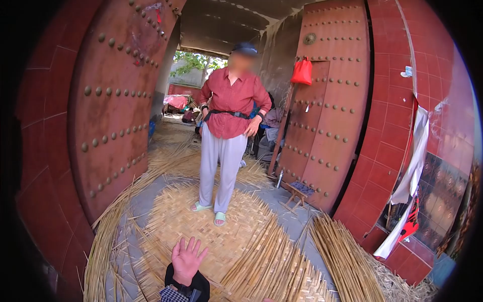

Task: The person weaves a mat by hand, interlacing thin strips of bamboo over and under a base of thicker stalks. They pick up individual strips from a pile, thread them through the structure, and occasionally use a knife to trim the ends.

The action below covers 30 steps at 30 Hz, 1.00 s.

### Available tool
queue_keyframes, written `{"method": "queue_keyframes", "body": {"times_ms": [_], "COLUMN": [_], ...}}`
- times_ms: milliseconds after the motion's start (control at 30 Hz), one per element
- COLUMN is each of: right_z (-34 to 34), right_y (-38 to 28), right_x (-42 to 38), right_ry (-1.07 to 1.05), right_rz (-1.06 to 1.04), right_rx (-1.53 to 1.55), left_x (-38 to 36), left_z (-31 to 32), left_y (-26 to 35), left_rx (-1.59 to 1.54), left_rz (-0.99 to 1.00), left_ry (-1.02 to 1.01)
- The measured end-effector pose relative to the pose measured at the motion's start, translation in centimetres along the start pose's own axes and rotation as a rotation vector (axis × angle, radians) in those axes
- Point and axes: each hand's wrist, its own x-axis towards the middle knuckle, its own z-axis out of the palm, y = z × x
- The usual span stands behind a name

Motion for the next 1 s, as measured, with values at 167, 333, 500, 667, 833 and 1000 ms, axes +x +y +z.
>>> {"method": "queue_keyframes", "body": {"times_ms": [167, 333, 500, 667, 833, 1000], "right_z": [4.8, 6.4, 4.2, 6.2, 3.4, 1.0], "right_y": [-1.2, -3.3, -4.4, -5.3, -5.4, -5.5], "right_x": [0.8, 2.9, 4.0, 3.2, 3.4, 2.9], "right_ry": [-0.072, -0.067, -0.058, -0.077, -0.009, 0.222], "right_rz": [-0.199, -0.264, -0.246, -0.265, -0.291, -0.330], "right_rx": [0.132, 0.077, 0.035, -0.002, 0.167, 0.240], "left_x": [0.0, 1.3, 1.6, 1.8, 2.6, 7.5], "left_z": [7.9, 11.0, 10.5, 9.8, 9.2, 5.5], "left_y": [1.9, 2.3, 0.7, -0.3, -1.8, -7.0], "left_rx": [0.242, 0.455, 0.423, 0.405, 0.398, 0.456], "left_rz": [0.230, 0.310, 0.223, 0.169, 0.094, -0.330], "left_ry": [-0.110, -0.241, -0.263, -0.243, -0.219, 0.137]}}
